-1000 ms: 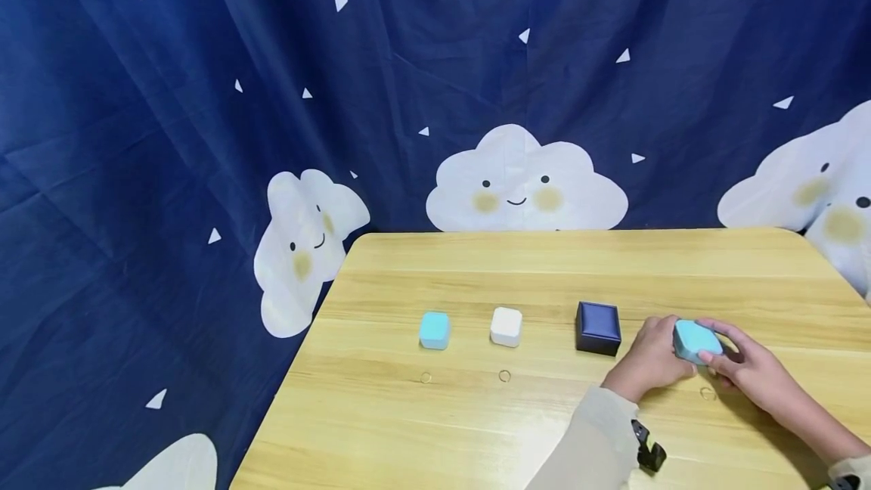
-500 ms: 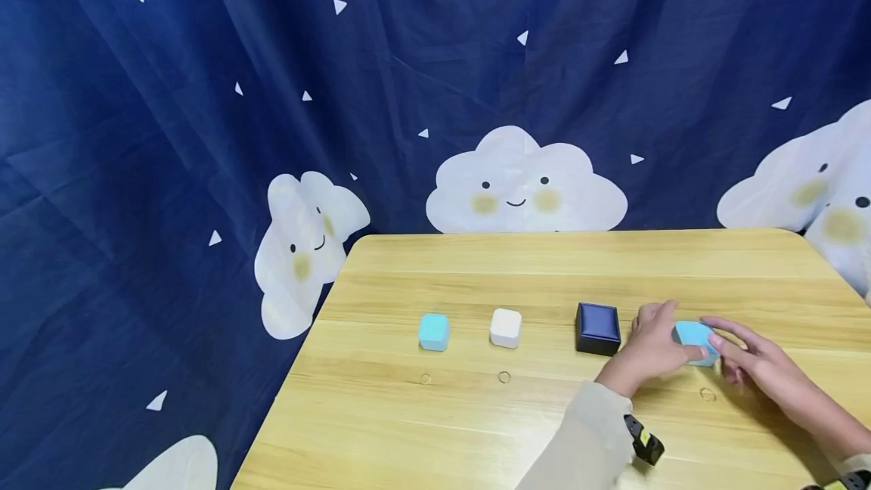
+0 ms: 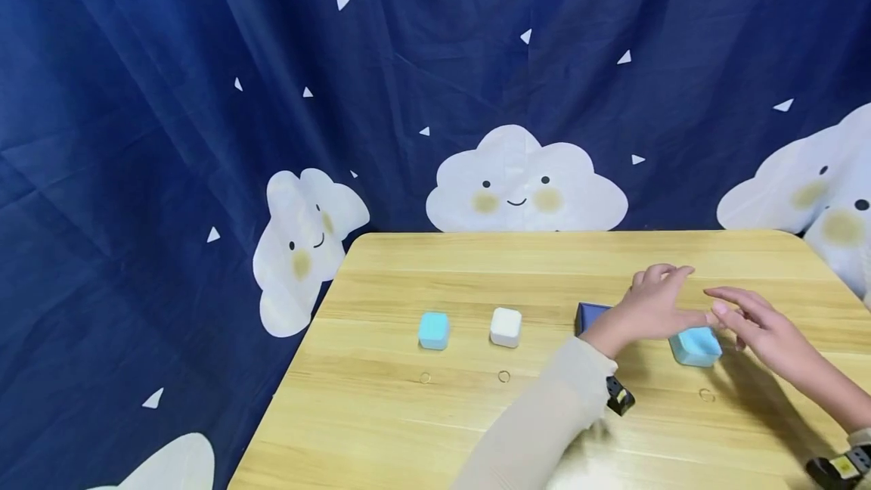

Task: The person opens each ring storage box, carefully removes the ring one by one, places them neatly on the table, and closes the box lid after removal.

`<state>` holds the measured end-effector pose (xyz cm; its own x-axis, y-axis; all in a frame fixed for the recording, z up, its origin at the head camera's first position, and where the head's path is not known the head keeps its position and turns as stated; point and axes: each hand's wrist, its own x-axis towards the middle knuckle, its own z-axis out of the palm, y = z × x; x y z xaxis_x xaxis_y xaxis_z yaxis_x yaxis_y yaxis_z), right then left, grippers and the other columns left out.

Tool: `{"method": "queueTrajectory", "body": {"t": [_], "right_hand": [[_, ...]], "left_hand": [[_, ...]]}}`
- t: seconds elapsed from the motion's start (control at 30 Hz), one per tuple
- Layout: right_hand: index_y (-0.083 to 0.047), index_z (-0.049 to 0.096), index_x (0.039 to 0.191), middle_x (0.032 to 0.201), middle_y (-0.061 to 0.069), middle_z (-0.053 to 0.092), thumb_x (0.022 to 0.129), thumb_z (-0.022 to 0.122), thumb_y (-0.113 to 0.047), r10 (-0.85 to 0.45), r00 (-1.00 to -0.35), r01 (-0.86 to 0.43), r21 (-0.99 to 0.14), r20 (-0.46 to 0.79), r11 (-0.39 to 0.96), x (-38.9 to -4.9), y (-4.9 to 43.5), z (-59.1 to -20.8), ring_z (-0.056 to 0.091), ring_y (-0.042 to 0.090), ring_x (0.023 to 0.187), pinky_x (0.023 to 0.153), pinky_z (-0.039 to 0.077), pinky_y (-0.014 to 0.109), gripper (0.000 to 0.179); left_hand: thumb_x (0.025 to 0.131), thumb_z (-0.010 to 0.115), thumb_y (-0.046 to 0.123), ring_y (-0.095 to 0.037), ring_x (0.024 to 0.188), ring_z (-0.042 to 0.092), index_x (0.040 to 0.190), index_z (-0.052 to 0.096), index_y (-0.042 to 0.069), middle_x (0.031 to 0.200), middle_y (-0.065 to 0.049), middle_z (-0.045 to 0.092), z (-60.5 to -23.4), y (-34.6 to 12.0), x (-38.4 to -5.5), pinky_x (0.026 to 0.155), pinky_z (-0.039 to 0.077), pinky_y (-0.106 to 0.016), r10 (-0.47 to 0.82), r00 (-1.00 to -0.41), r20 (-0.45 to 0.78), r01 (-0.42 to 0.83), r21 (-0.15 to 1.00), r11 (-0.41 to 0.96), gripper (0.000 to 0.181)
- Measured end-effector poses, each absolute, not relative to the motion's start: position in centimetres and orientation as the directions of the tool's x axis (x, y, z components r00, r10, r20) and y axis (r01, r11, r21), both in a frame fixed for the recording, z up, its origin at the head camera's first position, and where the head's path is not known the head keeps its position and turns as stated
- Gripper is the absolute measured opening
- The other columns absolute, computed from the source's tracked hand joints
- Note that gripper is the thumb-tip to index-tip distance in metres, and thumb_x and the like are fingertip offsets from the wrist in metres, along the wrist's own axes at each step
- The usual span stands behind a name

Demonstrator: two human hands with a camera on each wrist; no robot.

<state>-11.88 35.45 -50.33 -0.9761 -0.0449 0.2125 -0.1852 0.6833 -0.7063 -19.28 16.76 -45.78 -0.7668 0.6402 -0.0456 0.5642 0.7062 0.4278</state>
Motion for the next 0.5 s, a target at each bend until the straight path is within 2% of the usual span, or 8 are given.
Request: {"method": "queueTrajectory", "body": {"t": [0.03, 0.1, 0.2, 0.27, 0.33, 0.37, 0.4, 0.5], "right_hand": [[-0.002, 0.041, 0.140, 0.123, -0.020, 0.034, 0.102, 0.043, -0.022, -0.049, -0.976, -0.187, -0.695, 0.214, 0.694, -12.1, 35.4, -50.0, 0.053, 0.012, 0.068, 0.055, 0.044, 0.028, 0.043], [-0.004, 0.042, 0.141, 0.128, -0.015, 0.035, 0.102, 0.044, -0.022, -0.057, -0.973, -0.196, -0.678, 0.222, 0.708, -12.6, 35.1, -49.4, 0.052, 0.003, 0.078, 0.059, 0.044, 0.024, 0.043], [-0.006, 0.043, 0.141, 0.138, 0.003, 0.035, 0.101, 0.046, -0.022, -0.089, -0.966, -0.232, -0.663, 0.242, 0.712, -13.5, 34.3, -48.6, 0.041, -0.011, 0.097, 0.069, 0.041, 0.014, 0.043], [-0.006, 0.042, 0.142, 0.141, 0.016, 0.034, 0.101, 0.047, -0.020, -0.122, -0.957, -0.269, -0.648, 0.264, 0.713, -14.0, 33.8, -48.0, 0.034, -0.014, 0.104, 0.073, 0.036, 0.009, 0.044], [-0.006, 0.041, 0.143, 0.142, 0.021, 0.034, 0.100, 0.049, -0.019, -0.148, -0.948, -0.300, -0.633, 0.282, 0.714, -14.5, 33.2, -47.4, 0.035, -0.009, 0.107, 0.074, 0.034, 0.008, 0.045], [-0.006, 0.040, 0.143, 0.142, 0.022, 0.033, 0.100, 0.049, -0.019, -0.160, -0.944, -0.311, -0.625, 0.287, 0.716, -14.8, 32.9, -47.1, 0.037, -0.003, 0.107, 0.075, 0.034, 0.009, 0.047], [-0.006, 0.039, 0.144, 0.143, 0.023, 0.032, 0.099, 0.050, -0.019, -0.171, -0.942, -0.320, -0.617, 0.290, 0.718, -14.9, 32.7, -46.8, 0.039, 0.005, 0.111, 0.080, 0.037, 0.014, 0.048], [-0.008, 0.039, 0.145, 0.146, 0.021, 0.030, 0.098, 0.054, -0.020, -0.175, -0.939, -0.323, -0.589, 0.295, 0.741, -15.2, 32.1, -45.8, 0.039, 0.027, 0.117, 0.084, 0.035, 0.021, 0.051]], "left_hand": [[0.086, 0.056, 0.062, -0.003, 0.136, 0.020, 0.148, 0.018, 0.044, 0.148, 0.022, 0.019, -45.6, 16.5, -19.5, 0.105, 0.033, -0.025, 0.639, -0.768, -0.050, 0.563, 0.422, 0.710, 0.075], [0.086, 0.055, 0.062, -0.003, 0.137, 0.018, 0.148, 0.016, 0.045, 0.149, 0.022, 0.016, -45.2, 15.8, -20.0, 0.107, 0.031, -0.026, 0.637, -0.768, -0.064, 0.560, 0.414, 0.718, 0.075], [0.086, 0.053, 0.063, -0.004, 0.139, 0.016, 0.148, 0.013, 0.046, 0.151, 0.021, 0.011, -44.6, 14.5, -20.7, 0.110, 0.027, -0.028, 0.638, -0.766, -0.078, 0.565, 0.392, 0.726, 0.076], [0.086, 0.052, 0.064, -0.005, 0.140, 0.015, 0.149, 0.012, 0.045, 0.152, 0.020, 0.010, -44.3, 13.7, -21.1, 0.112, 0.026, -0.029, 0.644, -0.761, -0.071, 0.575, 0.386, 0.721, 0.076], [0.087, 0.051, 0.064, -0.007, 0.140, 0.015, 0.149, 0.012, 0.044, 0.153, 0.019, 0.010, -44.1, 12.9, -21.4, 0.112, 0.026, -0.031, 0.647, -0.760, -0.061, 0.579, 0.385, 0.718, 0.076], [0.087, 0.051, 0.064, -0.007, 0.140, 0.016, 0.149, 0.012, 0.043, 0.153, 0.019, 0.010, -43.9, 12.4, -21.6, 0.112, 0.026, -0.031, 0.646, -0.761, -0.057, 0.580, 0.386, 0.717, 0.076], [0.088, 0.050, 0.064, -0.007, 0.140, 0.016, 0.150, 0.012, 0.042, 0.153, 0.019, 0.011, -43.8, 12.0, -21.7, 0.112, 0.026, -0.032, 0.647, -0.761, -0.051, 0.583, 0.384, 0.716, 0.076], [0.088, 0.047, 0.066, -0.008, 0.140, 0.016, 0.150, 0.010, 0.041, 0.153, 0.019, 0.012, -43.6, 11.0, -22.1, 0.113, 0.026, -0.032, 0.653, -0.756, -0.042, 0.601, 0.350, 0.718, 0.077]]}}
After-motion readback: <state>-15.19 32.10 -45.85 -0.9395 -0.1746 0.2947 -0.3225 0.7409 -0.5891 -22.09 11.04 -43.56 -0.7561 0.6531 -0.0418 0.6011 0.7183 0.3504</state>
